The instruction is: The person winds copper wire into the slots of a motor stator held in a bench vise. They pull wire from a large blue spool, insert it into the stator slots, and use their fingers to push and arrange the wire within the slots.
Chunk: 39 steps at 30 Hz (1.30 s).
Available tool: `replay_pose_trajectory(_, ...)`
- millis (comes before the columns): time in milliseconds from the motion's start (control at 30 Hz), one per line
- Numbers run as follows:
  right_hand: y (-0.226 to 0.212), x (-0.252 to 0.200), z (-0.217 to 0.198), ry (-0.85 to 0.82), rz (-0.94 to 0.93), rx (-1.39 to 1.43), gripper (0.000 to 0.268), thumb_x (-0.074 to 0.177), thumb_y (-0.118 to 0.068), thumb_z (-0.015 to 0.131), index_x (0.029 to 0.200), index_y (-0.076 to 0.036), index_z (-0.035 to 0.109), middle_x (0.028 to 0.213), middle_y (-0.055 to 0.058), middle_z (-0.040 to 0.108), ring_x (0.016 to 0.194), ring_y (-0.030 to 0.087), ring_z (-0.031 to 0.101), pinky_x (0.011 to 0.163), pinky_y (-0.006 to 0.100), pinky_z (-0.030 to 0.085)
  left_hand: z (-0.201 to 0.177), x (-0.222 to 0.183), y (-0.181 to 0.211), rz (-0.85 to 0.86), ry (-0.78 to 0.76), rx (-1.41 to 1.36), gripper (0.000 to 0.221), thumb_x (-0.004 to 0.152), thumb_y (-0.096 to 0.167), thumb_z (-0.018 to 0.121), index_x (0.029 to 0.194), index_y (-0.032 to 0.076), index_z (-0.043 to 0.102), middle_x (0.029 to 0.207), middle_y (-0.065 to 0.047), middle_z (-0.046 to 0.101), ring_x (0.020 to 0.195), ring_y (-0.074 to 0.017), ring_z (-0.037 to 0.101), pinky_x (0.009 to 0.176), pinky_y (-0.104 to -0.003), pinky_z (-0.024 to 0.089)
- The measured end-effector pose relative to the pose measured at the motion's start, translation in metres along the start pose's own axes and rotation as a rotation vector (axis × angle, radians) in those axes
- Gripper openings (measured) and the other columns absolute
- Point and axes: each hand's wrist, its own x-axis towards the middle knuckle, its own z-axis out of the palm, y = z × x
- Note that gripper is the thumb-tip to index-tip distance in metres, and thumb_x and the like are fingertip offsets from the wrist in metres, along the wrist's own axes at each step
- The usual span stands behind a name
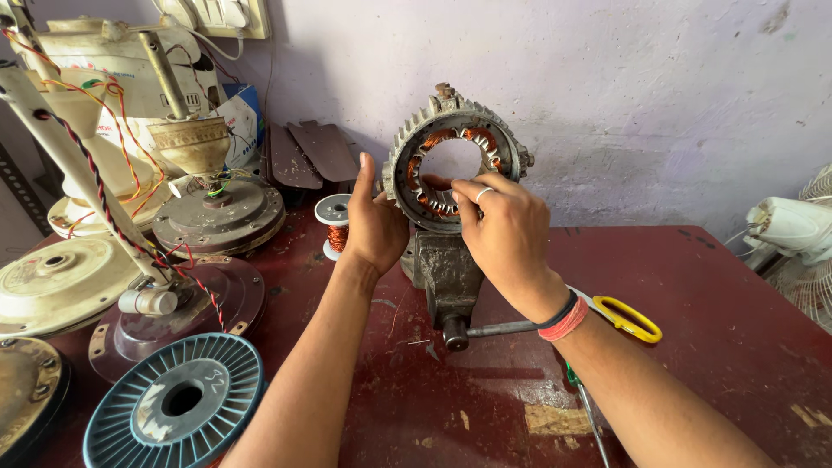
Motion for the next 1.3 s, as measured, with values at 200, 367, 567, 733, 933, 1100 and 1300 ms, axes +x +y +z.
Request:
replay_pose_trajectory(200,-0.003,0.001,0.004,-0.005,0.028,-0.059,0.009,0.09,-0.009,0.078,0.099,-0.008,0.082,0.084,0.004,0.075,0.059,0.019,0.065,0.053,0.034,0.046,-0.001,0.006,0.001,0.041,0.036,-0.011,0.078,0.098,0.072,0.04,0.111,0.0,0.069,0.11,-0.017,0.073,0.112,-0.0309,0.065,0.103,-0.047,0.049)
replay_pose_trajectory(367,-0.004,0.002,0.004,-0.006,0.05,-0.072,0.01,0.09,-0.009,0.079,0.099,-0.009,0.083,0.084,0.005,0.074,0.057,0.021,0.065,0.052,0.036,0.046,0.005,0.008,0.002,0.059,0.035,-0.061,0.065,0.101,0.06,0.046,0.114,0.001,0.068,0.102,-0.018,0.071,0.101,-0.0314,0.067,0.098,-0.049,0.053)
replay_pose_trajectory(567,-0.005,0.006,0.001,0.011,0.042,-0.044,0.008,0.091,-0.012,0.079,0.098,-0.008,0.081,0.086,0.005,0.076,0.062,0.023,0.068,0.055,0.036,0.047,0.009,0.008,0.009,-0.019,0.063,-0.072,0.067,0.096,0.061,0.044,0.123,0.003,0.065,0.101,-0.02,0.073,0.101,-0.0345,0.068,0.096,-0.051,0.053)
replay_pose_trajectory(733,-0.011,0.016,-0.016,-0.08,0.034,0.035,0.018,0.086,-0.015,0.082,0.101,-0.005,0.08,0.087,0.009,0.077,0.066,0.023,0.071,0.058,0.035,0.051,0.009,0.006,0.008,-0.02,0.054,-0.052,0.072,0.099,0.064,0.039,0.127,0.002,0.064,0.105,-0.021,0.073,0.105,-0.0338,0.068,0.099,-0.05,0.052)
replay_pose_trajectory(933,-0.026,0.022,-0.043,-0.531,-0.061,0.191,0.018,0.084,-0.017,0.078,0.1,-0.01,0.08,0.081,0.008,0.078,0.061,0.02,0.074,0.058,0.034,0.057,0.007,0.006,0.007,0.014,0.047,-0.01,0.075,0.099,0.066,0.036,0.128,0.003,0.064,0.106,-0.022,0.073,0.105,-0.0343,0.069,0.099,-0.049,0.053)
replay_pose_trajectory(1100,-0.039,0.021,-0.041,-0.717,-0.152,0.15,0.03,0.078,-0.017,0.075,0.106,-0.01,0.08,0.076,0.015,0.075,0.067,0.032,0.072,0.066,0.044,0.056,0.006,0.007,0.007,0.009,0.014,-0.054,0.075,0.101,0.065,0.035,0.127,0.001,0.064,0.107,-0.024,0.073,0.104,-0.0353,0.069,0.098,-0.049,0.054)
replay_pose_trajectory(1300,-0.036,0.017,-0.035,-0.678,-0.185,0.198,0.021,0.083,-0.016,0.072,0.101,-0.009,0.08,0.078,0.015,0.075,0.068,0.033,0.072,0.065,0.045,0.056,0.004,0.007,0.007,0.009,-0.002,-0.065,0.075,0.102,0.065,0.034,0.128,0.001,0.063,0.108,-0.026,0.072,0.103,-0.0358,0.069,0.097,-0.048,0.054)
